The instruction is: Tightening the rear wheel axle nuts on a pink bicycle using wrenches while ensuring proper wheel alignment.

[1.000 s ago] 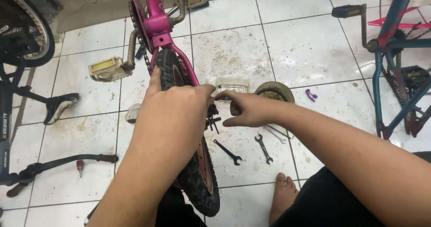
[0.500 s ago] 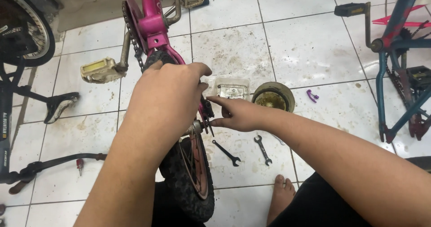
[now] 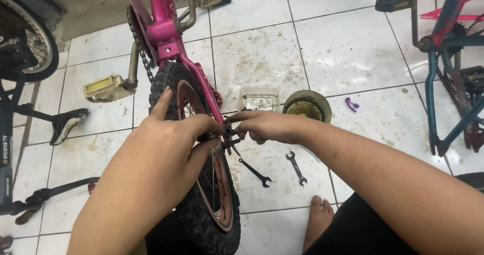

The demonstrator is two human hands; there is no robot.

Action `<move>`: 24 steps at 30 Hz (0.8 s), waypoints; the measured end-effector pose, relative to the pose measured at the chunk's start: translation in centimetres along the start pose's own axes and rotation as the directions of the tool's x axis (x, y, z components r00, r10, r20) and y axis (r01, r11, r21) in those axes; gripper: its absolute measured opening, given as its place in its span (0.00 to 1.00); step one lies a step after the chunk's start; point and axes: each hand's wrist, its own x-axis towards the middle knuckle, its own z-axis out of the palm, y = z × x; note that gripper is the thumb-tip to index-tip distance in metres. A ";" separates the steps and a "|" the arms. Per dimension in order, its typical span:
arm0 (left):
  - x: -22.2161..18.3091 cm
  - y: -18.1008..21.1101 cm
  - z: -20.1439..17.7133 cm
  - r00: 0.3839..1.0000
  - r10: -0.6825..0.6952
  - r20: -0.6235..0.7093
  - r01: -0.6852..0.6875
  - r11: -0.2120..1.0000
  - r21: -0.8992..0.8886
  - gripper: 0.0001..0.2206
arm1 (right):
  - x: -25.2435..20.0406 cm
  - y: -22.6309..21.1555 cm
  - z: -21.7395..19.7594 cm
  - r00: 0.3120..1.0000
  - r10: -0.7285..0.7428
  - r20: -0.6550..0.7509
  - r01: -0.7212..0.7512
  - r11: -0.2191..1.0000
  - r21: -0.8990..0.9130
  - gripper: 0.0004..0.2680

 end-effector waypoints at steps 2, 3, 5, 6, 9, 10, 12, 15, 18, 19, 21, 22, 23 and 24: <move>-0.2 -0.1 0.0 0.999 0.027 0.018 -0.027 1.000 -0.004 0.04 | 0.5 0.6 -0.1 1.000 -0.020 0.024 0.019 1.000 0.025 0.24; -0.3 -0.2 0.0 0.998 0.052 0.033 -0.052 0.999 -0.007 0.04 | 0.8 0.9 -0.2 0.998 -0.042 0.048 0.039 0.998 0.048 0.24; -0.5 -0.2 0.0 0.996 0.087 0.011 -0.087 0.996 -0.020 0.04 | 0.6 0.6 -0.3 0.997 -0.063 0.046 0.065 0.997 -0.046 0.26; -0.5 -0.2 0.0 0.992 0.122 -0.015 -0.122 0.992 -0.033 0.04 | 0.6 0.5 -0.3 0.996 -0.084 0.044 0.089 0.986 -0.142 0.28; -0.9 -0.4 -0.3 0.986 0.167 0.030 -0.165 0.985 -0.053 0.02 | 0.8 0.9 -0.3 0.982 -0.187 0.033 0.182 0.878 -0.443 0.36; -1.1 -0.6 -0.2 0.985 0.167 0.031 -0.166 0.985 -0.054 0.02 | 1.2 1.6 0.0 0.982 -0.186 0.032 0.181 0.879 -0.442 0.36; -1.2 -1.1 -0.1 0.980 0.196 0.030 -0.193 0.978 -0.076 0.05 | 2.2 2.9 0.7 0.915 -0.404 -0.018 0.346 0.806 -0.481 0.35; -1.1 -0.9 -0.2 0.979 0.192 0.064 -0.186 0.979 -0.086 0.03 | 2.5 3.3 1.3 0.894 -0.440 -0.087 0.358 0.817 -0.453 0.32; -1.1 -1.0 -0.2 0.977 0.183 0.108 -0.172 0.980 -0.101 0.04 | 2.9 3.9 1.4 0.865 -0.491 -0.105 0.399 0.798 -0.452 0.31; -1.0 -1.0 -0.2 0.977 0.183 0.107 -0.173 0.980 -0.101 0.04 | 2.9 3.8 1.4 0.864 -0.492 -0.105 0.399 0.798 -0.451 0.31; -0.8 -0.9 -0.2 0.967 0.145 0.210 -0.130 0.988 -0.082 0.05 | 2.8 3.7 1.6 0.865 -0.490 -0.103 0.392 0.790 -0.471 0.30; -0.9 -0.9 -0.2 0.967 0.144 0.212 -0.129 0.988 -0.083 0.05 | 3.0 4.1 1.7 0.866 -0.489 -0.102 0.391 0.791 -0.470 0.30; -0.8 -0.9 -0.2 0.968 0.147 0.206 -0.132 0.988 -0.084 0.05 | 3.2 4.5 1.8 0.860 -0.501 -0.100 0.406 0.789 -0.461 0.31; -0.8 -0.9 -0.2 0.968 0.149 0.200 -0.135 0.987 -0.084 0.04 | 3.4 4.9 1.8 0.853 -0.513 -0.097 0.421 0.786 -0.452 0.33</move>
